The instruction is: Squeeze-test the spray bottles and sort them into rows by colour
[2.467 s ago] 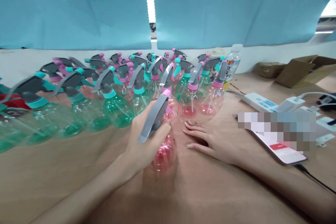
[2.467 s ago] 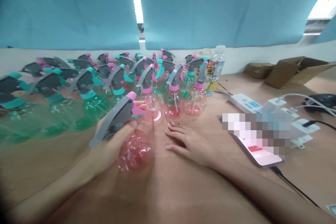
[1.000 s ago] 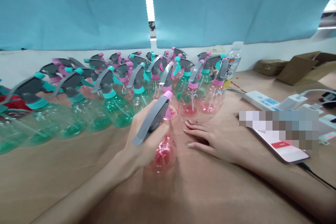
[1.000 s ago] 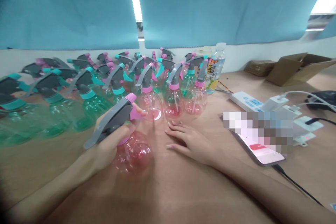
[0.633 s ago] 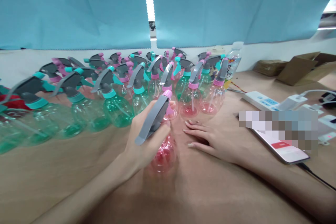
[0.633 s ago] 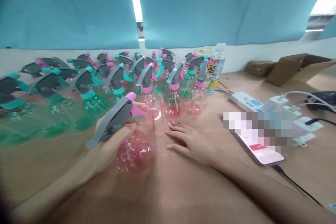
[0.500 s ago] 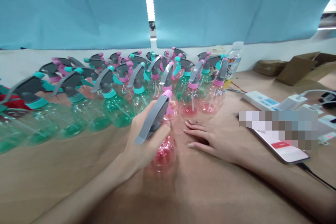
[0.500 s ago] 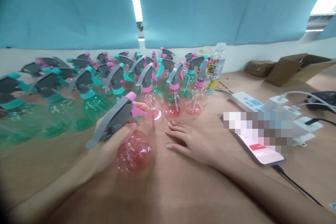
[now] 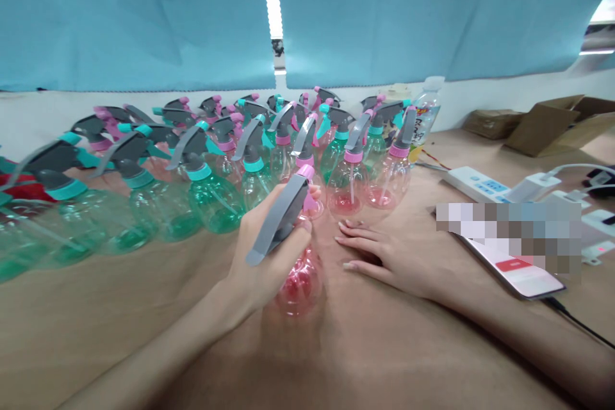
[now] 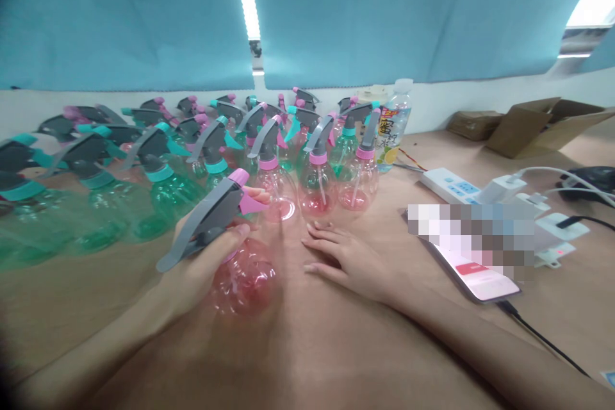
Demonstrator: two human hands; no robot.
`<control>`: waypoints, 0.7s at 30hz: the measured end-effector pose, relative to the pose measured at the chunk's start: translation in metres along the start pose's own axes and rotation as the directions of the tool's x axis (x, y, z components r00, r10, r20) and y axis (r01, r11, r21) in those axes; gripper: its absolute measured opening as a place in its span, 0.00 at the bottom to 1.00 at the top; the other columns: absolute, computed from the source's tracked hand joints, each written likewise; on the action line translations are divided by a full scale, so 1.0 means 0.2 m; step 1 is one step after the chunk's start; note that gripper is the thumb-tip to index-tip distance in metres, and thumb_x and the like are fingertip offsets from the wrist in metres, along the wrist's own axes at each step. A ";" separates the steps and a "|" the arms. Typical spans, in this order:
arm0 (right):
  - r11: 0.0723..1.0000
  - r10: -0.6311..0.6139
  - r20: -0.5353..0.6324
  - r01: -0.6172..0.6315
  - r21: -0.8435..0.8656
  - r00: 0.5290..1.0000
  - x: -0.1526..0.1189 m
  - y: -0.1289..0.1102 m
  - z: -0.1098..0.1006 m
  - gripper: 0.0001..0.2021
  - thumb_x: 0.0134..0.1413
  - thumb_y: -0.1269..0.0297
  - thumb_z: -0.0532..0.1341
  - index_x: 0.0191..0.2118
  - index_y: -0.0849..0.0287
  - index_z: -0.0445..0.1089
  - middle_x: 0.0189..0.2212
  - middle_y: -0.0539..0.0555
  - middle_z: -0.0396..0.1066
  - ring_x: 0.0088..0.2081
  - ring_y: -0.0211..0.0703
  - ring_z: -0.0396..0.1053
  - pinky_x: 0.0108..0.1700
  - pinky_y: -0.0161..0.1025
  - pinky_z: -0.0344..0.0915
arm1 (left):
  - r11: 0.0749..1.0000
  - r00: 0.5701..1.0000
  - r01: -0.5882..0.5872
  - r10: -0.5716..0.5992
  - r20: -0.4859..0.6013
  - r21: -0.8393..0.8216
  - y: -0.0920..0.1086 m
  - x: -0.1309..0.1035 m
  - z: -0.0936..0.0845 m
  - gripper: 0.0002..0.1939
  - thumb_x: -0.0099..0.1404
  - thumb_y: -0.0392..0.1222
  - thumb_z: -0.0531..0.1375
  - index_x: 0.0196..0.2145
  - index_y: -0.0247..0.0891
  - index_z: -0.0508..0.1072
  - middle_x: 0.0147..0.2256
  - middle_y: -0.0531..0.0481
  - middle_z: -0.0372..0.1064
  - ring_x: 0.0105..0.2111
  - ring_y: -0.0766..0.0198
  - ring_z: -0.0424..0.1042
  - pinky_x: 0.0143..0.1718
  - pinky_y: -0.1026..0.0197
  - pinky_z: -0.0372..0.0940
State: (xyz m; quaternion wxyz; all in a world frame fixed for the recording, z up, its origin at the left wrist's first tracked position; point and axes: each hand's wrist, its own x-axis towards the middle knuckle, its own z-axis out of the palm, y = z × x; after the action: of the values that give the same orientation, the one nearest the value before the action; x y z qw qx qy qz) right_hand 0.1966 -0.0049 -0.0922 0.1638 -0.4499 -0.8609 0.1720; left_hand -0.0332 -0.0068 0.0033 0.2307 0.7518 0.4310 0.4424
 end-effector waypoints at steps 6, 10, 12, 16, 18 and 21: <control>1.000 0.008 0.024 -0.008 -0.017 1.000 0.00 0.01 0.00 0.30 0.62 0.45 0.51 0.62 0.58 0.60 0.64 0.57 0.56 0.66 0.52 0.51 0.65 0.55 0.50 | 1.000 1.000 0.006 -0.006 0.003 0.002 -0.01 0.00 0.00 0.04 0.57 0.39 0.54 0.26 0.43 0.59 0.24 0.56 0.54 0.23 0.64 0.57 0.22 0.62 0.56; 1.000 0.010 0.030 -0.009 -0.027 1.000 0.00 0.01 0.00 0.30 0.62 0.45 0.50 0.62 0.59 0.60 0.64 0.57 0.55 0.66 0.52 0.51 0.65 0.55 0.50 | 1.000 1.000 0.000 0.000 0.005 -0.002 0.00 0.00 0.00 0.03 0.57 0.39 0.53 0.27 0.43 0.60 0.24 0.56 0.54 0.23 0.64 0.57 0.23 0.61 0.56; 0.999 0.009 0.026 -0.008 -0.033 1.000 0.00 0.01 0.00 0.30 0.62 0.45 0.50 0.62 0.58 0.60 0.64 0.57 0.56 0.65 0.51 0.52 0.65 0.55 0.50 | 1.000 1.000 -0.001 0.001 0.004 -0.006 0.00 0.00 0.00 0.03 0.57 0.39 0.53 0.27 0.43 0.60 0.24 0.56 0.54 0.23 0.64 0.57 0.23 0.61 0.56; 1.000 -0.001 0.003 0.001 0.004 1.000 0.00 0.01 0.01 0.28 0.62 0.46 0.52 0.62 0.55 0.60 0.64 0.56 0.56 0.65 0.52 0.52 0.65 0.56 0.51 | 1.000 1.000 -0.013 0.013 0.002 -0.013 0.00 0.00 0.00 0.03 0.57 0.38 0.54 0.27 0.43 0.60 0.24 0.56 0.54 0.22 0.64 0.57 0.22 0.61 0.56; 1.000 -0.002 0.000 0.002 0.008 1.000 0.00 0.01 0.01 0.28 0.62 0.47 0.52 0.62 0.55 0.60 0.64 0.57 0.56 0.65 0.52 0.52 0.65 0.56 0.51 | 1.000 1.000 -0.016 0.016 -0.003 -0.012 -0.01 0.00 0.00 0.04 0.57 0.37 0.54 0.26 0.43 0.60 0.24 0.56 0.54 0.22 0.64 0.57 0.22 0.61 0.56; 1.000 0.003 0.001 -0.003 -0.002 1.000 0.00 0.00 0.01 0.28 0.62 0.46 0.52 0.62 0.57 0.61 0.63 0.57 0.57 0.65 0.52 0.52 0.65 0.56 0.51 | 1.000 1.000 -0.021 0.021 -0.009 -0.011 -0.01 0.00 0.00 0.04 0.57 0.36 0.54 0.26 0.43 0.60 0.24 0.56 0.55 0.22 0.65 0.57 0.21 0.62 0.55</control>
State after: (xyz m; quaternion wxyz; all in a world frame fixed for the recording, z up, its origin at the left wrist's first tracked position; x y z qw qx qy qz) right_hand 0.1968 -0.0050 -0.0935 0.1628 -0.4511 -0.8605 0.1718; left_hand -0.0337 -0.0065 0.0014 0.2283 0.7529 0.4217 0.4507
